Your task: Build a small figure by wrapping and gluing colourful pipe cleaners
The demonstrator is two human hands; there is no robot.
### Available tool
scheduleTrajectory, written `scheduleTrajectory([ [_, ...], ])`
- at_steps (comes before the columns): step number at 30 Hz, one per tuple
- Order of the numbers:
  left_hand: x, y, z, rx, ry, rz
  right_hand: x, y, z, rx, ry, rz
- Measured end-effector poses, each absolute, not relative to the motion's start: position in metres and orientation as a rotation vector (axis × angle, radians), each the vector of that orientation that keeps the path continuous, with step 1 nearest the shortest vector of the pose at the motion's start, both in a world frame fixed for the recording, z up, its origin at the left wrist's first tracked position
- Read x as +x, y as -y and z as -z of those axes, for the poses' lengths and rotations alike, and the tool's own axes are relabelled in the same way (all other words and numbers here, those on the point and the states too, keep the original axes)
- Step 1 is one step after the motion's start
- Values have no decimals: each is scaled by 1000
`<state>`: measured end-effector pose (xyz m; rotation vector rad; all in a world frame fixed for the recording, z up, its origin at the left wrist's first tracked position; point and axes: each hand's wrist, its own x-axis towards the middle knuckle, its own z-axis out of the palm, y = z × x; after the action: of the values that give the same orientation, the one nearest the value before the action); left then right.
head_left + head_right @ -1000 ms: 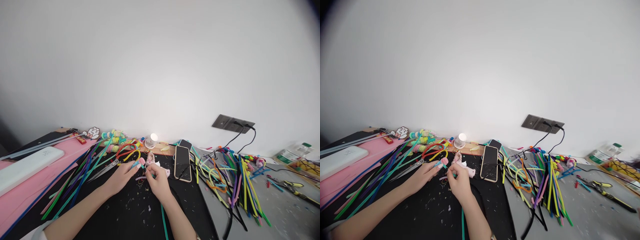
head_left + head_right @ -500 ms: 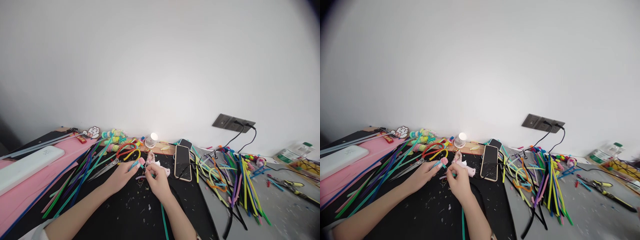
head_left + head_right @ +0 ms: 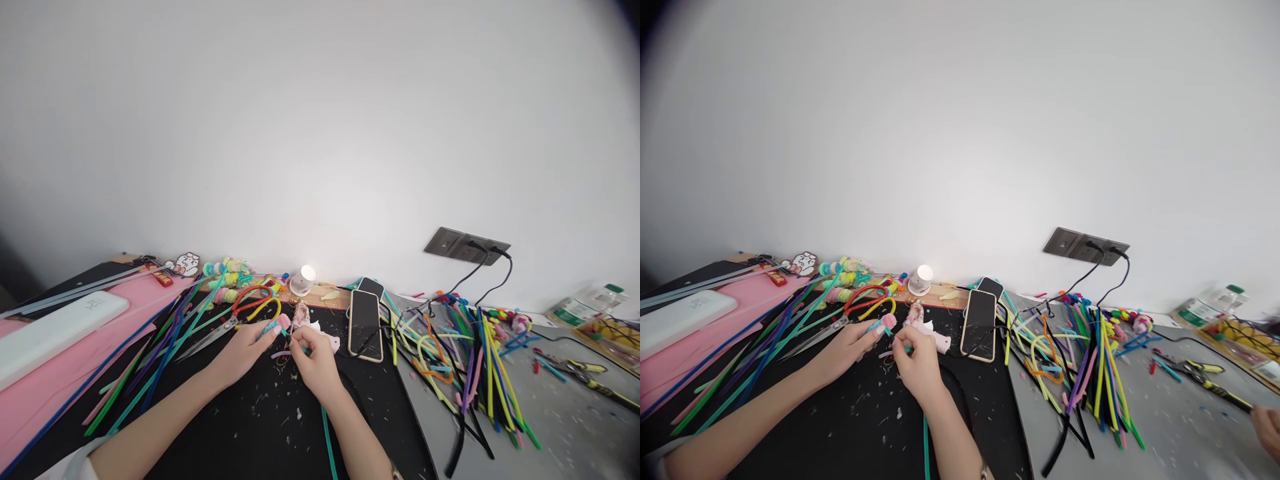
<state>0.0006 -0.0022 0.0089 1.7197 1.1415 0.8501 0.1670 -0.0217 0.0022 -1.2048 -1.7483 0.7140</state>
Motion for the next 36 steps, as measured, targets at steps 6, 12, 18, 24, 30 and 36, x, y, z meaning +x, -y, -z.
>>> scheduleTrajectory([
  [6,0,3,-9,1703,-1132,-858,167,21,-4,-1218,1753,-721],
  [12,1,2,-8,1696,-1101,-851,168,22,-2,-1213,1754,-730],
  [18,1,-1,3,1610,-1092,-844,167,22,0,-1198,1728,-745],
  [24,2,0,2,1477,-1007,-831,168,21,-1,-1179,1708,-780],
  [30,3,1,-2,1476,-971,-861,168,20,1,-1193,1698,-798],
  [36,3,0,1,1543,-987,-893,168,21,1,-1196,1701,-787],
])
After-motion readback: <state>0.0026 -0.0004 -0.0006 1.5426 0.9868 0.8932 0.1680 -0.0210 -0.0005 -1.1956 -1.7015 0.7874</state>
